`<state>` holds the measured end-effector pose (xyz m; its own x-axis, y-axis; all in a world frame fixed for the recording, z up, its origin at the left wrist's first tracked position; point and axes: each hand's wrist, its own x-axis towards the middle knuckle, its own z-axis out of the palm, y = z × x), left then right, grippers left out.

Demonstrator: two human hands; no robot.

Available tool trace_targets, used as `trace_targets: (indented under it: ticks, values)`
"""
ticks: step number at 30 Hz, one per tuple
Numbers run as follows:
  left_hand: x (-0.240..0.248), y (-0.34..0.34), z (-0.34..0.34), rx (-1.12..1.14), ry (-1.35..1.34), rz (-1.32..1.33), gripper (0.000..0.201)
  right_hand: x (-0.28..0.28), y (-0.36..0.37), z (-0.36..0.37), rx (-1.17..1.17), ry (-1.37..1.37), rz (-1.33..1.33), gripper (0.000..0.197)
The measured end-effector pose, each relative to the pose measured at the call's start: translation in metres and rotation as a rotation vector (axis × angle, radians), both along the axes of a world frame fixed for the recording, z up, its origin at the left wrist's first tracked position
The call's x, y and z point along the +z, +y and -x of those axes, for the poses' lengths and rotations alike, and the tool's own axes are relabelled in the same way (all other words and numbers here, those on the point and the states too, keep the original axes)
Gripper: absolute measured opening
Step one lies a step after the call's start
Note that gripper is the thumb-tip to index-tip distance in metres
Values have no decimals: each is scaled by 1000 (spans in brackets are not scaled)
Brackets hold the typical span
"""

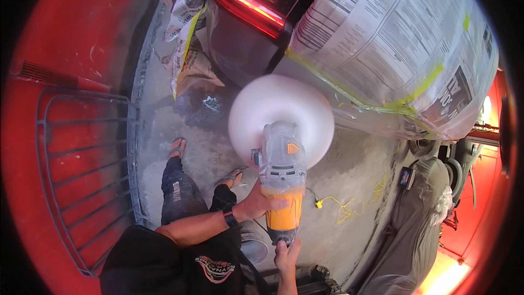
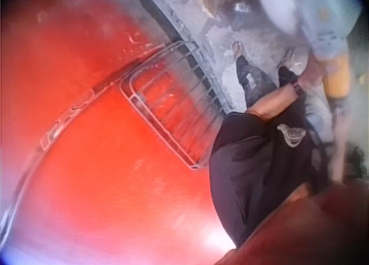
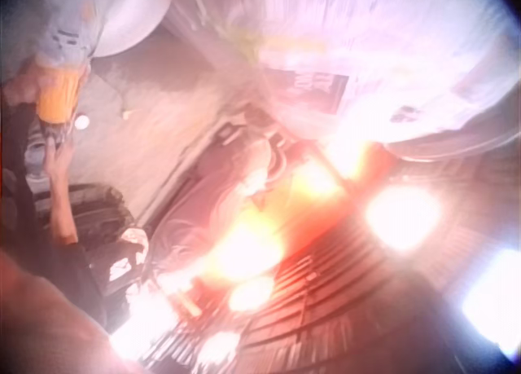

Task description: The person uses a rotary polisher with a buffing pad to polish the rear bumper and trunk area of a silver car. The car is partially covered with newspaper and masking tape. The person moves the polisher across the surface and briefly touches the car with a finger to check the finish.

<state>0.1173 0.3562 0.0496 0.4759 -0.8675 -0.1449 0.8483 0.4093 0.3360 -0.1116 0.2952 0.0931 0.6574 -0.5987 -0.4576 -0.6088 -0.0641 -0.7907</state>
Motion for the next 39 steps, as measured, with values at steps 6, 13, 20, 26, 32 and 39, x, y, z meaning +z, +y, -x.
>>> trace_targets:
  ticks: [6,13,20,26,32,39]
  values:
    - [8,-4,-15,42,-39,61,64,23,-7,-31,31,-73,68,72]
    - [4,0,-9,35,-70,-60,77,12,-5,-15,33,-8,40,74]
    - [24,11,-26,62,-40,-48,64,5,0,-22,5,-84,-24,73]
    - [33,12,-35,97,-160,-69,63,6,2,-26,-26,-113,-36,75]
    - [35,19,-39,111,-108,-60,63,-1,5,-24,-32,-97,-99,77]
    - [41,25,-45,122,-148,-92,65,13,2,-48,-9,-122,-93,80]
